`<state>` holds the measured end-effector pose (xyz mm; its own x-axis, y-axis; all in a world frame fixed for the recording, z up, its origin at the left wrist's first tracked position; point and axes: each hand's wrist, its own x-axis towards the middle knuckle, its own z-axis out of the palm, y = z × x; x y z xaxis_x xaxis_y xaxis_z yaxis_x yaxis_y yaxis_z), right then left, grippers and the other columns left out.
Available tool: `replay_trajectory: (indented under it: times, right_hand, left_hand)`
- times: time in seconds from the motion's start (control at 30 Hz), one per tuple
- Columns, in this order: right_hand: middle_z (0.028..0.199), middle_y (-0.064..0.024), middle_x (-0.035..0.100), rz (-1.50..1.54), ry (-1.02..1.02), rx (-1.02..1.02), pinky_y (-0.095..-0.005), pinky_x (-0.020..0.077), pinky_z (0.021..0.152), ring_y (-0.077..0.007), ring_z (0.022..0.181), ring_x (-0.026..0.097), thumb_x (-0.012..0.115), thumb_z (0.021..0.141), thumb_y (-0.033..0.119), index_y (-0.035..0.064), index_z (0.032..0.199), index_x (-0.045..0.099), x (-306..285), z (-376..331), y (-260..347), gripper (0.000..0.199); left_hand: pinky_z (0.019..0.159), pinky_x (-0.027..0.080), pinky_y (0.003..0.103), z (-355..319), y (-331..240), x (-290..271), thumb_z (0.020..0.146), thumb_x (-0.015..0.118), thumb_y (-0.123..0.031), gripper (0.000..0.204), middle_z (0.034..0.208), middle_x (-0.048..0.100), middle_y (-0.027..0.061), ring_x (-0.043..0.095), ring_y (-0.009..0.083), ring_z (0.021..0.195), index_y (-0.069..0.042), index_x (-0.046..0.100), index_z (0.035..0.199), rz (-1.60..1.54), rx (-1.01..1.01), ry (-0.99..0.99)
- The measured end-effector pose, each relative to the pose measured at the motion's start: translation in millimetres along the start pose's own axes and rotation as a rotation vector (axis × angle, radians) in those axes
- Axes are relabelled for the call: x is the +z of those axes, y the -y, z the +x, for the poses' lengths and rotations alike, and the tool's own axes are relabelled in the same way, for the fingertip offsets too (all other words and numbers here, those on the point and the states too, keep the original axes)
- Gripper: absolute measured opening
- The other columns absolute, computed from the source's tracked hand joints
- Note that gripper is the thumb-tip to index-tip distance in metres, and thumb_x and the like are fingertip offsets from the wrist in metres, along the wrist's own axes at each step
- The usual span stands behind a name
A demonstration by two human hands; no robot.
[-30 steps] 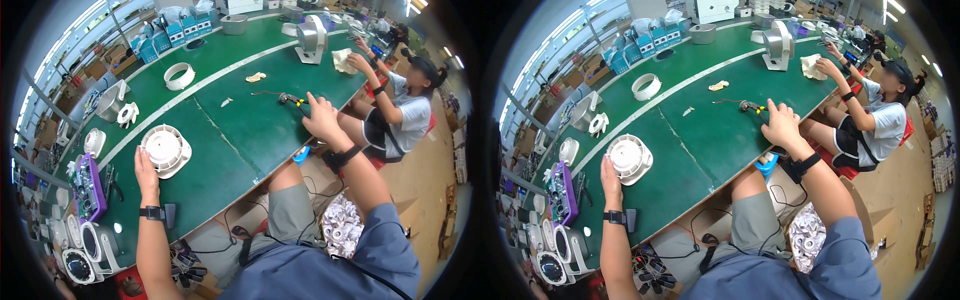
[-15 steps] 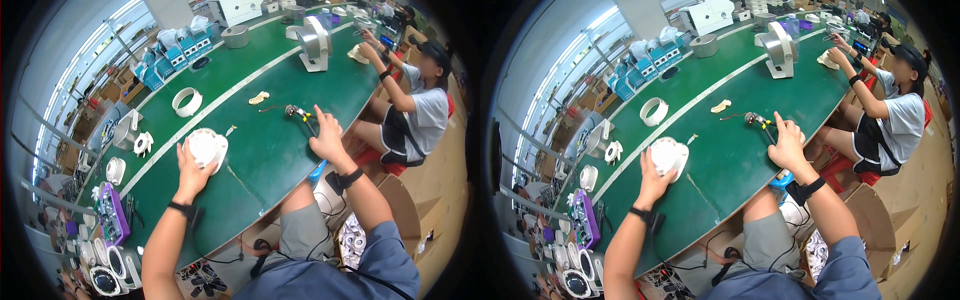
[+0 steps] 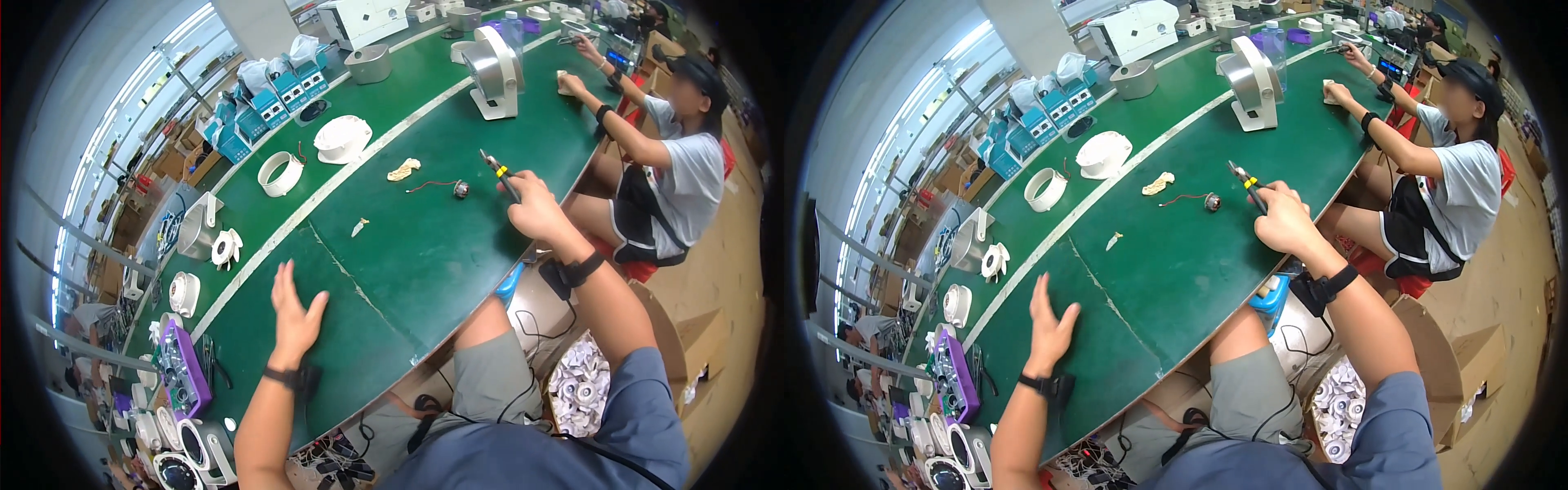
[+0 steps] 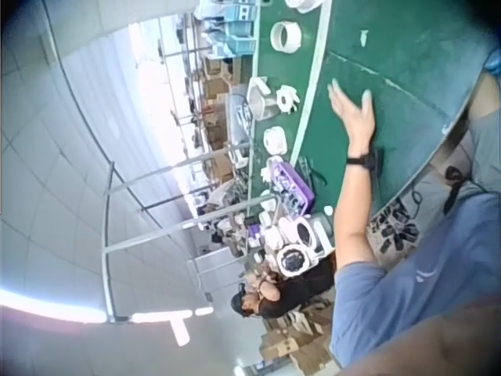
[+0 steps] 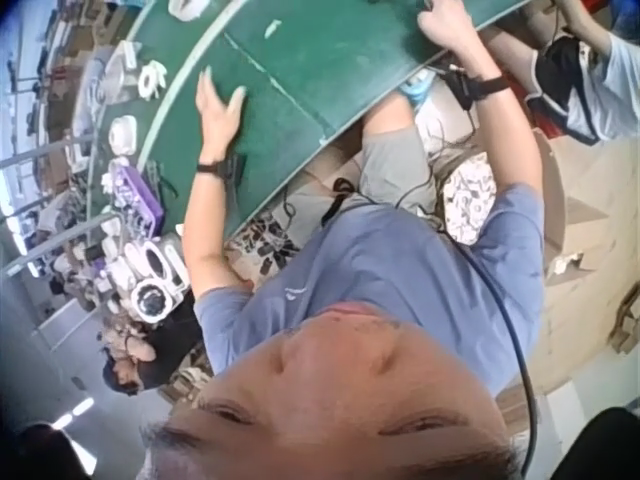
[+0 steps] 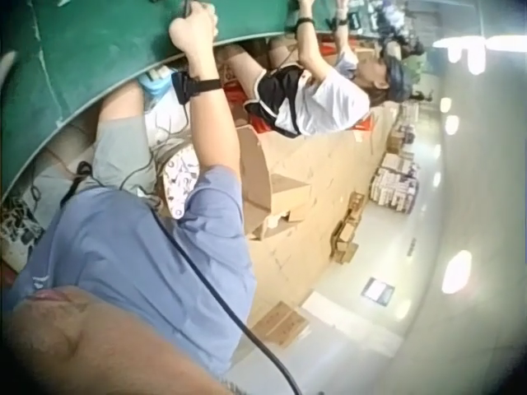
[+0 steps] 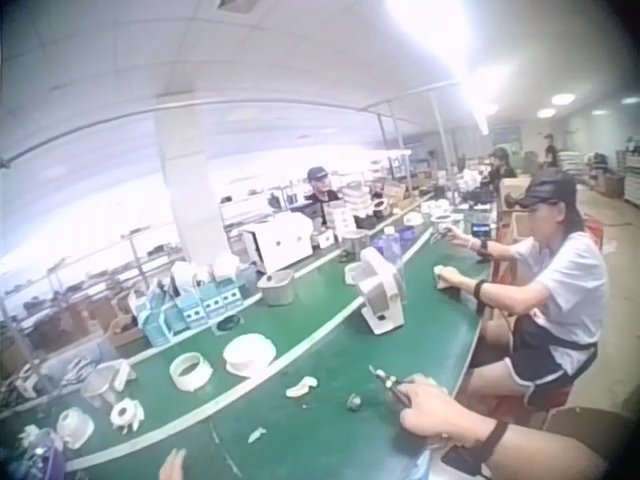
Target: Assembling electronic fan components by installing wiring and securing parts using pliers.
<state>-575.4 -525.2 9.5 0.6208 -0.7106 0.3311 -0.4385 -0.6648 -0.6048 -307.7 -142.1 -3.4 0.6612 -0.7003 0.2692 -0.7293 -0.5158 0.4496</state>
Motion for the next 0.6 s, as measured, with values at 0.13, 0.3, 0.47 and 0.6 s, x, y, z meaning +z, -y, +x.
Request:
replay_trajectory:
  times: [0.13, 0.3, 0.47, 0.6]
  right_hand:
    - [0.106, -0.0166, 0.064, -0.361, 0.224, -0.124, -0.0456, 0.0528, 0.088, -0.0391, 0.102, 0.062, 0.057, 0.071, 0.002, 0.0054, 0.09, 0.074, -19.6, -8.3, 42.1, 0.025]
    - [0.108, -0.0209, 0.067, -0.553, 0.575, -0.066, -0.0453, 0.0569, 0.089, -0.0372, 0.103, 0.068, 0.062, 0.071, 0.01, -0.001, 0.093, 0.076, -6.4, -8.0, 63.9, 0.028]
    - [0.117, -0.0221, 0.067, -0.47, 0.516, -0.008, -0.0433, 0.0571, 0.09, -0.0372, 0.107, 0.068, 0.061, 0.073, 0.01, -0.0022, 0.097, 0.075, 0.0, -16.3, 86.8, 0.03]
    - [0.118, -0.0199, 0.067, -0.465, 0.398, 0.1, -0.0437, 0.0567, 0.092, -0.0368, 0.108, 0.067, 0.061, 0.077, 0.011, -0.0037, 0.102, 0.074, 15.1, 3.2, 66.4, 0.032]
  left_hand:
    - [0.124, 0.022, 0.05, -68.8, 34.7, -43.3, 0.093, 0.071, -0.021, 0.08, 0.162, 0.03, 0.026, 0.024, 0.0424, 0.152, -0.003, 0.028, 0.158, 0.045, -0.147, -0.016]
    - [0.124, 0.019, 0.052, -117.9, 50.4, -59.8, 0.094, 0.069, -0.027, 0.081, 0.164, 0.025, 0.0266, 0.021, 0.0446, 0.152, -0.003, 0.027, 0.159, 0.07, -0.292, 0.065]
    - [0.124, 0.021, 0.052, -114.0, 42.7, -87.6, 0.094, 0.069, -0.028, 0.08, 0.164, 0.025, 0.028, 0.024, 0.0453, 0.151, -0.004, 0.029, 0.158, 0.078, -0.241, 0.078]
    - [0.123, 0.025, 0.049, -74.2, 30.6, -119.7, 0.095, 0.069, -0.027, 0.075, 0.161, 0.031, 0.0288, 0.028, 0.0441, 0.15, -0.004, 0.032, 0.157, 0.059, -0.16, 0.022]
